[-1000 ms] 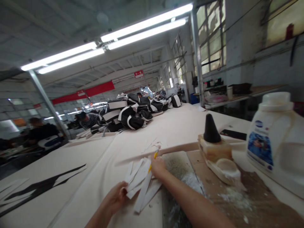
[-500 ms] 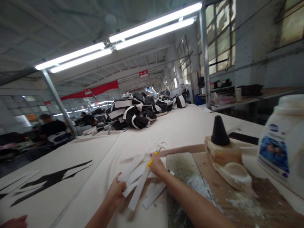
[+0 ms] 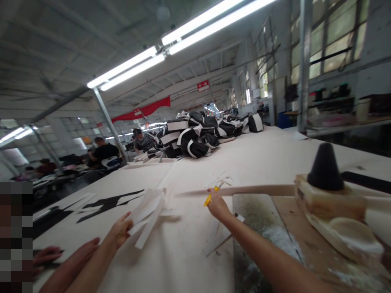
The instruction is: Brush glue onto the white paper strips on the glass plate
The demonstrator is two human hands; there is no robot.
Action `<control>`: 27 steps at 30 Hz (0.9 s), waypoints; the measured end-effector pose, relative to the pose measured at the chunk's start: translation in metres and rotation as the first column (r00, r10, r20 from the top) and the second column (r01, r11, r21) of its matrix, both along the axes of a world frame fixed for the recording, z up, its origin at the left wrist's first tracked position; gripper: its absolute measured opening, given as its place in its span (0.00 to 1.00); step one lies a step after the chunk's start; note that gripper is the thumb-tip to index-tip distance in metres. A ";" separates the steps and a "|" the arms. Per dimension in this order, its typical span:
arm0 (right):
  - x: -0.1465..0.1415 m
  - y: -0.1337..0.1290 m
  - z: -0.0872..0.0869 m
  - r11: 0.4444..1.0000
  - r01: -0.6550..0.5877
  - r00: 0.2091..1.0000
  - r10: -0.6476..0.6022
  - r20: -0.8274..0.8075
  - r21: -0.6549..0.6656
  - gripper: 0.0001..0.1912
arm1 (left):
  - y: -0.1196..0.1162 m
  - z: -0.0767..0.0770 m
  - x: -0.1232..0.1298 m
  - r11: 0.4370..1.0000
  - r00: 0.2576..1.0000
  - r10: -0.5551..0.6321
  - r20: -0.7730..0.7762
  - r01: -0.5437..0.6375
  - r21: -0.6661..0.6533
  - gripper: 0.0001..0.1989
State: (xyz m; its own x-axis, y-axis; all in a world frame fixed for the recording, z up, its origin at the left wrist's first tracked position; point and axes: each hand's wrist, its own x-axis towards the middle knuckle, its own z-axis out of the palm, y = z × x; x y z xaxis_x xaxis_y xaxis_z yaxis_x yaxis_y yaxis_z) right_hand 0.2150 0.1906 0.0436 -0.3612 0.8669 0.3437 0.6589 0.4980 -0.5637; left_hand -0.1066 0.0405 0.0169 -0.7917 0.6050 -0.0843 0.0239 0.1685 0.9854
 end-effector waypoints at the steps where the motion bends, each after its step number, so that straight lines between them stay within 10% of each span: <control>1: 0.002 0.000 -0.001 1.000 -0.005 1.000 0.005 0.012 0.008 0.27 | -0.003 -0.002 -0.001 0.999 1.000 -0.009 -0.006 0.009 -0.053 0.12; 8: 0.032 0.014 -0.002 0.995 0.010 0.987 -0.027 0.158 0.103 0.26 | -0.026 0.019 -0.002 0.976 0.967 -0.080 -0.243 0.026 -0.217 0.31; 14: 0.070 0.052 0.009 0.972 0.175 0.942 -0.211 0.261 0.154 0.21 | -0.003 0.047 0.053 0.977 0.891 -0.211 -0.402 0.196 -0.079 0.18; 21: 0.071 0.093 0.015 0.921 0.304 0.843 -0.380 0.381 0.244 0.12 | 0.045 -0.005 0.211 0.802 0.779 -0.557 -0.289 0.595 0.058 0.18; 27: 0.060 0.131 0.020 0.910 0.326 0.769 -0.414 0.487 0.257 0.14 | 0.044 -0.043 0.228 0.720 0.706 -0.586 -0.397 0.679 0.146 0.25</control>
State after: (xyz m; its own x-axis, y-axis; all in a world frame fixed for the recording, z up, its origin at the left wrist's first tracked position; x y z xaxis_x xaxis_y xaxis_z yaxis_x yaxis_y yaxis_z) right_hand 0.2755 0.3216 0.0639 -0.1838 0.9246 0.3338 0.9791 0.2023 -0.0213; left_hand 0.1215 0.0842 -0.0259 -0.1655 0.9306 0.3263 0.3289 -0.2599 0.9079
